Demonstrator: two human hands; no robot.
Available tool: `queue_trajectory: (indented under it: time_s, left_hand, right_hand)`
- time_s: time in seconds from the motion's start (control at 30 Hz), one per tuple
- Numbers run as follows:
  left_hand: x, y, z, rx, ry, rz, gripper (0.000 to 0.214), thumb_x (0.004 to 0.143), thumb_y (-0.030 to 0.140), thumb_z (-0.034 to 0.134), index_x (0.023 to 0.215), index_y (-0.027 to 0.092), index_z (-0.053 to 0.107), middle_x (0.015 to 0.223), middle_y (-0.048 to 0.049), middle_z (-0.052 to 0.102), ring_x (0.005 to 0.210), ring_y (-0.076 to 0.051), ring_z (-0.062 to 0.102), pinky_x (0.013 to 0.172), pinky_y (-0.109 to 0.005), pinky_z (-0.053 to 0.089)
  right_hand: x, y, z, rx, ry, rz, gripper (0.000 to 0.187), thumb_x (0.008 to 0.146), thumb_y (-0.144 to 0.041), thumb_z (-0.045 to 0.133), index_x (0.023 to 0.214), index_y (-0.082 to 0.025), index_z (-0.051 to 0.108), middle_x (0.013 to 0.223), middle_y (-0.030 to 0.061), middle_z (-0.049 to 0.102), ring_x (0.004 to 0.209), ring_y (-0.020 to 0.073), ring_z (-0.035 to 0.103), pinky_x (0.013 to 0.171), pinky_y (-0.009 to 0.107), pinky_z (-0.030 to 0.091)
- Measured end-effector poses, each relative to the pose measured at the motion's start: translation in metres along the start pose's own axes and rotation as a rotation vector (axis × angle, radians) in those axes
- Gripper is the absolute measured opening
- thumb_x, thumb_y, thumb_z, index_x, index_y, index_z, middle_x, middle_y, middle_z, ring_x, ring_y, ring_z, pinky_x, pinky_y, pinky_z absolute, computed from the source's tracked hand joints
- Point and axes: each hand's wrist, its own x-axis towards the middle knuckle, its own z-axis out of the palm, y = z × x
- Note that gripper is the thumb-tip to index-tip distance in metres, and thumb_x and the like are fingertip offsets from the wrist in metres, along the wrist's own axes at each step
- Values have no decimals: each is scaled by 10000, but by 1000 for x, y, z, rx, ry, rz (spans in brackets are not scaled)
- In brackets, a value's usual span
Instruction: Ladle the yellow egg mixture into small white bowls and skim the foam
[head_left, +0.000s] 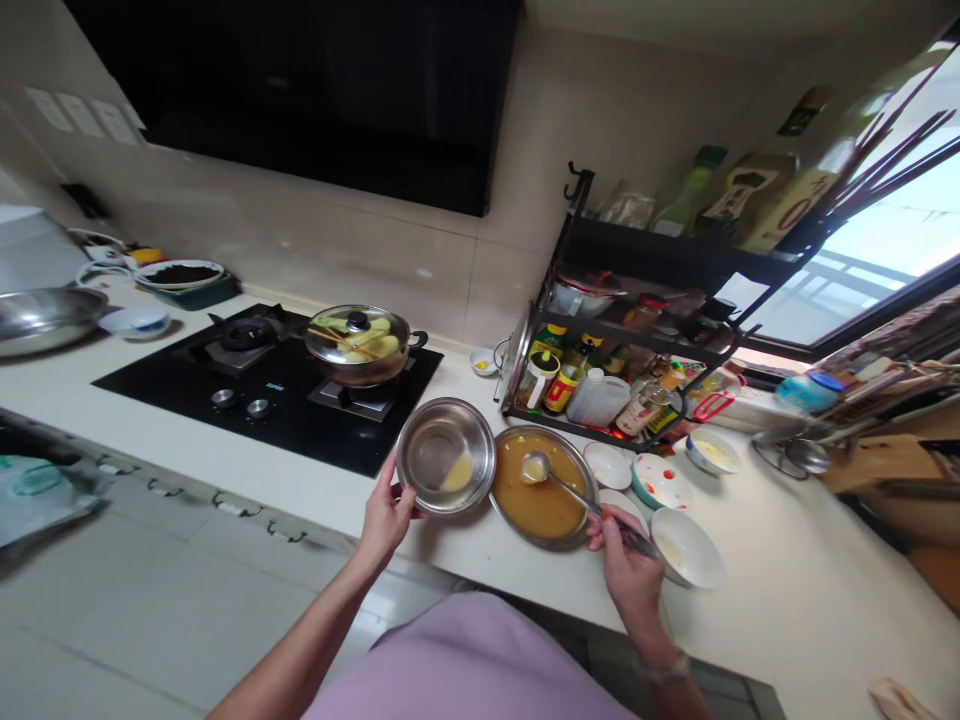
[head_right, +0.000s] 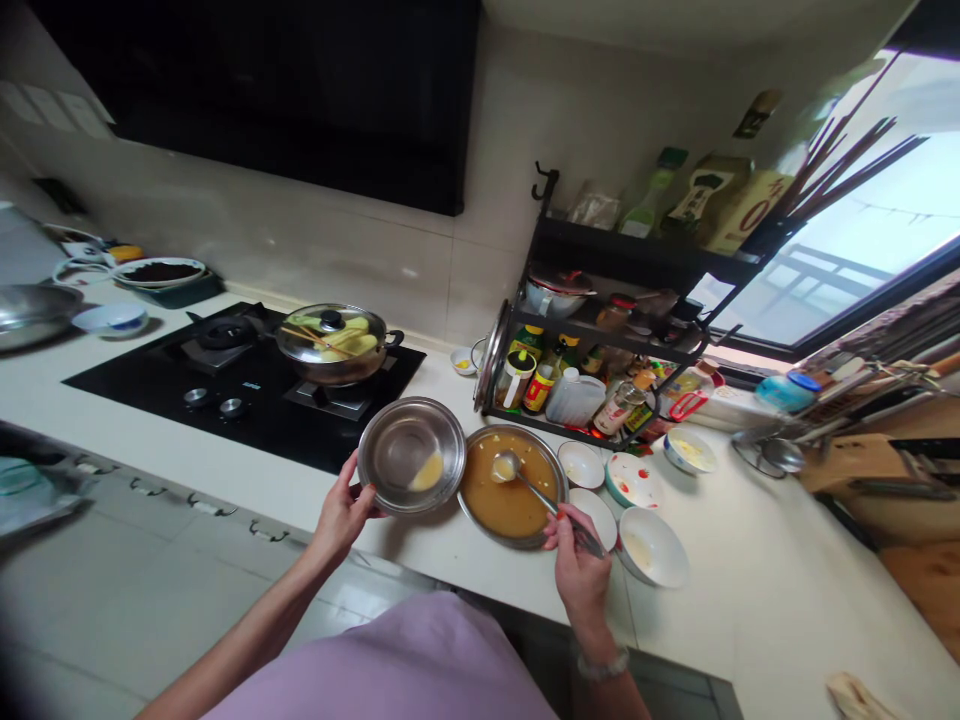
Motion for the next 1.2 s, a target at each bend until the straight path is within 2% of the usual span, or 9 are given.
queue_trajectory:
  time_s: [0.17,0.27,0.47,0.67,0.77,0.9,1.0,1.1,1.2]
  left_hand:
    - [0,2,1,8,3,5,763,817,200,595,1494,236,246,783,-5,647,537,-99,603,517,-274,584]
    - [-2,4,2,34,2,32,743,826,221,589,1492,220,259,781,-13,646,544,-105,602,518,-259,572]
    - [-6,8,4,86,-46,87,766,823,254,591,1502,232,238,746,8,638,527,-113,600,547,-262,562]
    - [-13,18,11,139,-66,109,757,818,247,575,1500,240,247,770,11,648,540,-121,624,559,-255,550]
    - [-14,20,13,167,-63,130,751,816,229,570,1498,238,255,716,26,631,515,-117,614,553,-246,543]
    - [-13,20,13,179,-41,103,755,812,200,568,1499,243,257,675,36,607,495,-115,606,532,-239,539]
    - [-13,20,11,161,-19,58,767,803,188,589,1496,246,265,653,40,605,480,-117,604,518,-242,541]
    - [-12,20,9,107,-13,10,763,802,185,604,1489,250,277,654,36,617,476,-113,597,512,-251,549]
    - [-12,19,7,41,-2,-47,772,802,158,598,1492,239,262,634,44,604,480,-106,594,518,-259,560]
  right_hand:
    - [-8,2,-4,-108,-194,-283,187,887,-257,576,1016,-182,688,888,102,687,642,168,640,525,291,564]
    - [-13,-4,0,-91,-223,-389,213,888,-190,564,1063,-216,684,958,100,684,660,163,641,563,308,571]
    - [-25,-15,33,40,-298,-358,258,924,-135,507,1120,-230,647,845,50,662,591,126,609,552,279,561]
    - [-29,-9,57,24,-439,-390,222,913,-212,538,1074,-230,691,923,90,686,733,177,661,554,275,572]
    - [-36,-7,64,72,-428,-252,192,902,-284,568,1026,-212,696,859,79,694,668,166,658,559,285,572]
    - [-43,-11,74,248,-225,153,259,861,-408,616,960,-171,647,592,8,646,533,153,633,561,301,569]
    - [-40,-19,79,375,-122,373,349,741,-458,722,886,-156,626,564,18,651,522,171,630,460,263,513]
    - [-35,-28,78,427,-97,452,386,663,-450,779,851,-148,630,580,32,664,507,164,614,431,246,478]
    - [-30,-36,72,438,-90,445,379,657,-433,787,858,-149,637,592,31,670,515,157,614,447,243,476]
